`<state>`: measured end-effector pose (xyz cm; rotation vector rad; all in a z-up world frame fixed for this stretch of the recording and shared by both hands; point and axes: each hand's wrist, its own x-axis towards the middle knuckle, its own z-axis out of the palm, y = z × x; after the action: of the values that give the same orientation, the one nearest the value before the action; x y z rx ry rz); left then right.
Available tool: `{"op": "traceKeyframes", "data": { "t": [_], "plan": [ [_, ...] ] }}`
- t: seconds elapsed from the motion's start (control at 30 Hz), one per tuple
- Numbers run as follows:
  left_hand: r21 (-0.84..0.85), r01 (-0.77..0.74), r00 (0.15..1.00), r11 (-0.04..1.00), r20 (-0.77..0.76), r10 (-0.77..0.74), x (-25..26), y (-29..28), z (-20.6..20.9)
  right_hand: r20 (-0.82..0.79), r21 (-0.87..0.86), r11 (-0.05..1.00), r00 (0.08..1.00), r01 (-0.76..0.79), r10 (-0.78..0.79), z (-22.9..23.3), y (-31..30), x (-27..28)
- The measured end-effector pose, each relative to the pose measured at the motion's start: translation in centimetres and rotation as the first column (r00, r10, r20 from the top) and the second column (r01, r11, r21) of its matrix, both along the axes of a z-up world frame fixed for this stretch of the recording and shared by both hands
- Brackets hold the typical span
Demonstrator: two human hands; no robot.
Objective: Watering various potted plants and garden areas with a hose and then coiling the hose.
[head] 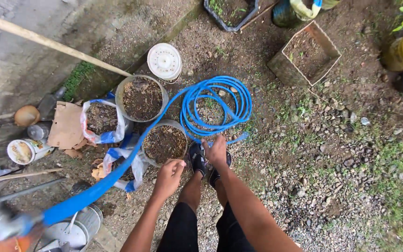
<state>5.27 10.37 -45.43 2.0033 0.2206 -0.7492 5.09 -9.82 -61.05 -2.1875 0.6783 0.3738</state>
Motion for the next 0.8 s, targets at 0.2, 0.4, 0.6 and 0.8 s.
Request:
{"op": "traceKeyframes", "data": {
  "t": [0.2,0.4,0.6,0.8],
  "plan": [
    [0.039,-0.04,0.999,0.998,0.029,0.039,-1.7,0.9,1.2,-0.1,-0.14,0.98,0.982,0.145,-0.16,2.9,-3.9,-4.1],
    [-0.125,-0.259,0.963,0.958,0.043,0.266,-0.9,0.2,11.3,0.127,0.01,0.99,0.982,0.141,-0.141,12.7,-12.3,-3.5],
    [-0.101,-0.51,0.299,0.854,0.91,0.287,3.1,2.8,29.4,-0.042,0.467,0.872,0.989,0.147,-0.144,19.2,-15.6,0.1],
    [0.449,-0.44,0.47,0.777,0.853,-0.227,9.8,3.0,38.9,-0.166,0.609,0.75,0.967,0.256,-0.195,22.4,-14.0,1.5]
  ]
}}
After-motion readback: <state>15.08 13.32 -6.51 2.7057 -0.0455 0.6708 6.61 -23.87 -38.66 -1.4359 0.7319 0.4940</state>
